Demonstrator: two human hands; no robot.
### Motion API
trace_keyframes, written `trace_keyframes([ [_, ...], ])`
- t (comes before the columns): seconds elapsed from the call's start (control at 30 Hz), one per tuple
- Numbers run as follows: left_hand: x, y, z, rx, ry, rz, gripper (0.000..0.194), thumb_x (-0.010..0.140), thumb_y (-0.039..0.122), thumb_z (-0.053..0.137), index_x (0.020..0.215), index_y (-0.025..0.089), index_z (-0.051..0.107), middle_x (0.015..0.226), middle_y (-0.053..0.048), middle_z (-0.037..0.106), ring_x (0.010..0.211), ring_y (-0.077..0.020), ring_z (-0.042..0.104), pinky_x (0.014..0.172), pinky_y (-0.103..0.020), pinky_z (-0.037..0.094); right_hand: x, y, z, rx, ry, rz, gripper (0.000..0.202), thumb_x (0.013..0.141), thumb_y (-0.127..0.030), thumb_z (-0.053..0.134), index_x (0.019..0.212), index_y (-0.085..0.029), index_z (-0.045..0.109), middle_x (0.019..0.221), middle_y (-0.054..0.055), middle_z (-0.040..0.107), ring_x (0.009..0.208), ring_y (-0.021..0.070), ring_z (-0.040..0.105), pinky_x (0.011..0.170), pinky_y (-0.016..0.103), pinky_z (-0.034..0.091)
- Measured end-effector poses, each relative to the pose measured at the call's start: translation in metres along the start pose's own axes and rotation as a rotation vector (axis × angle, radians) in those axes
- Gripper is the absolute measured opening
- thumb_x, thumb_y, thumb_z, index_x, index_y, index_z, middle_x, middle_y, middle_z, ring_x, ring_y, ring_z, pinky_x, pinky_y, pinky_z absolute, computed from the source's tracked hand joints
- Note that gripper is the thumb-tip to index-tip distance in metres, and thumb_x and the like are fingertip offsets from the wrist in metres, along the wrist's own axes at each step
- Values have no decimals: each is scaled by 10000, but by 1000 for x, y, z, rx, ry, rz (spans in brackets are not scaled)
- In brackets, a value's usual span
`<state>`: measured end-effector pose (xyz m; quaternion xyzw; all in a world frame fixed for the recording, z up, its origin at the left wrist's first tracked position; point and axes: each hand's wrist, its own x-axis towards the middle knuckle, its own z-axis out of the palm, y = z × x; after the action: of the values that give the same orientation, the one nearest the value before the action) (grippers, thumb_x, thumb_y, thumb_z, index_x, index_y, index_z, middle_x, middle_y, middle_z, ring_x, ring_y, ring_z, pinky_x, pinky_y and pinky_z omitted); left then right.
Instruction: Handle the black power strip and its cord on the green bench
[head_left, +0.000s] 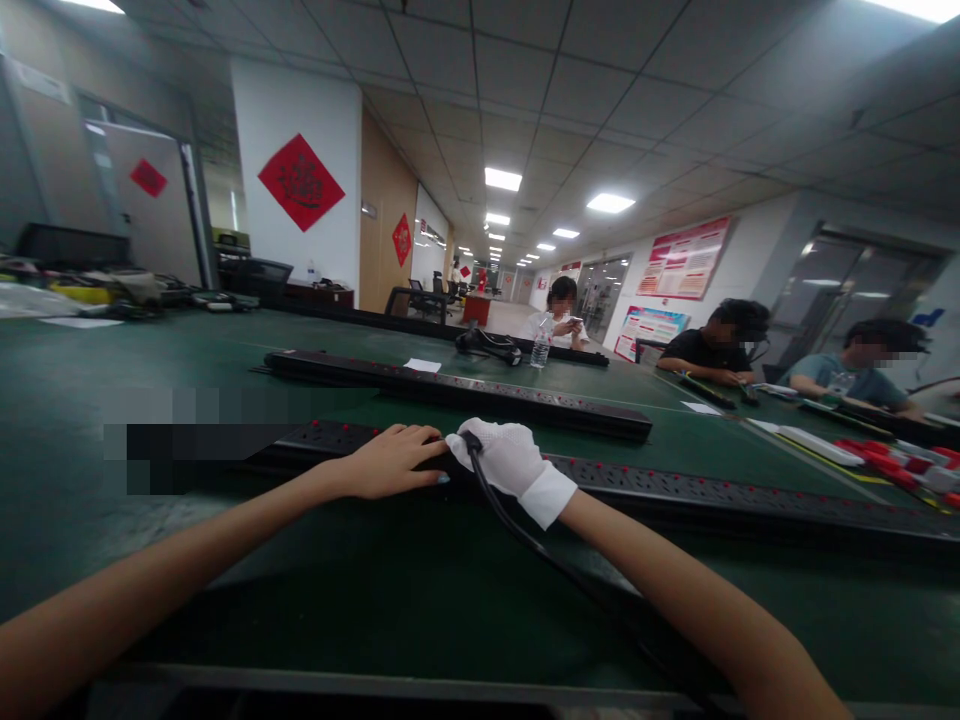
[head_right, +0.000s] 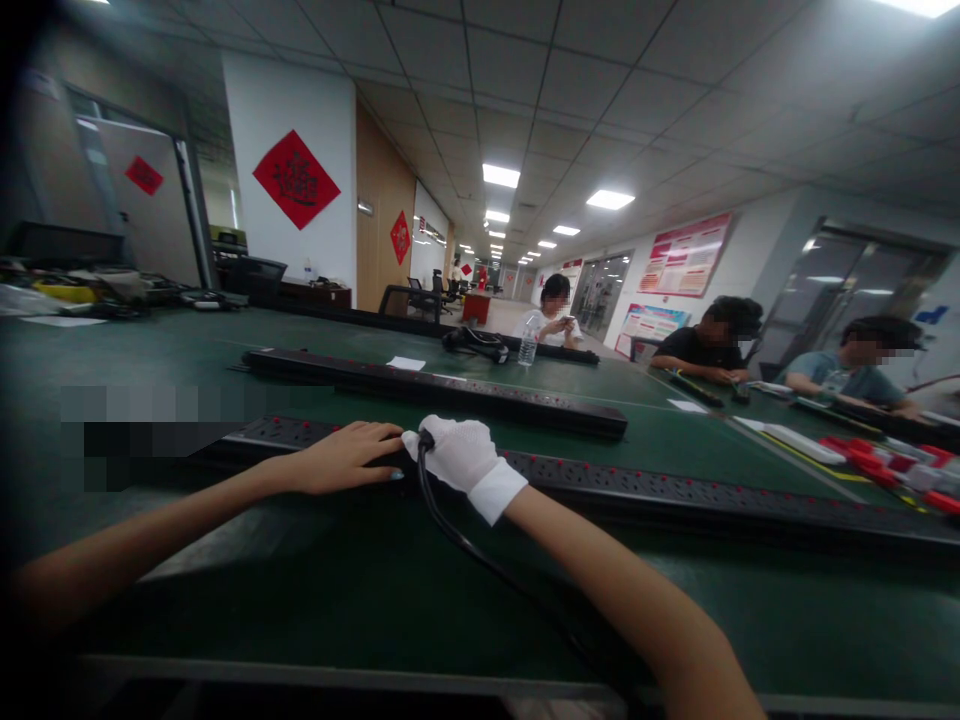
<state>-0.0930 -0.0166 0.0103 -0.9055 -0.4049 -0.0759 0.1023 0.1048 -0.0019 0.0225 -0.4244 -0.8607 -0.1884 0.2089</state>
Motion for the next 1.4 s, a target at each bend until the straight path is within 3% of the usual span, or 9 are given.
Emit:
trace_keyframes([
  [0.47,0,-3,-4,-56,-53,18,417,860,461,335,1225,262,370,1237,-81,435,1070,-232,440,865,-378,335,0,1,1,-1,3,-5,472,834,-577,280,897,-222,585,742,32,651,685,143,603,565,217,342],
  [1.4,0,2,-2,9,-23,-1,411,870,446,289,1199,228,401,1228,-93,436,1055,-236,447,871,-381,333,0,0,-1,-26,10,-10,470,829,-578,292,901,-219,587,731,41,656,667,150,608,548,211,343],
])
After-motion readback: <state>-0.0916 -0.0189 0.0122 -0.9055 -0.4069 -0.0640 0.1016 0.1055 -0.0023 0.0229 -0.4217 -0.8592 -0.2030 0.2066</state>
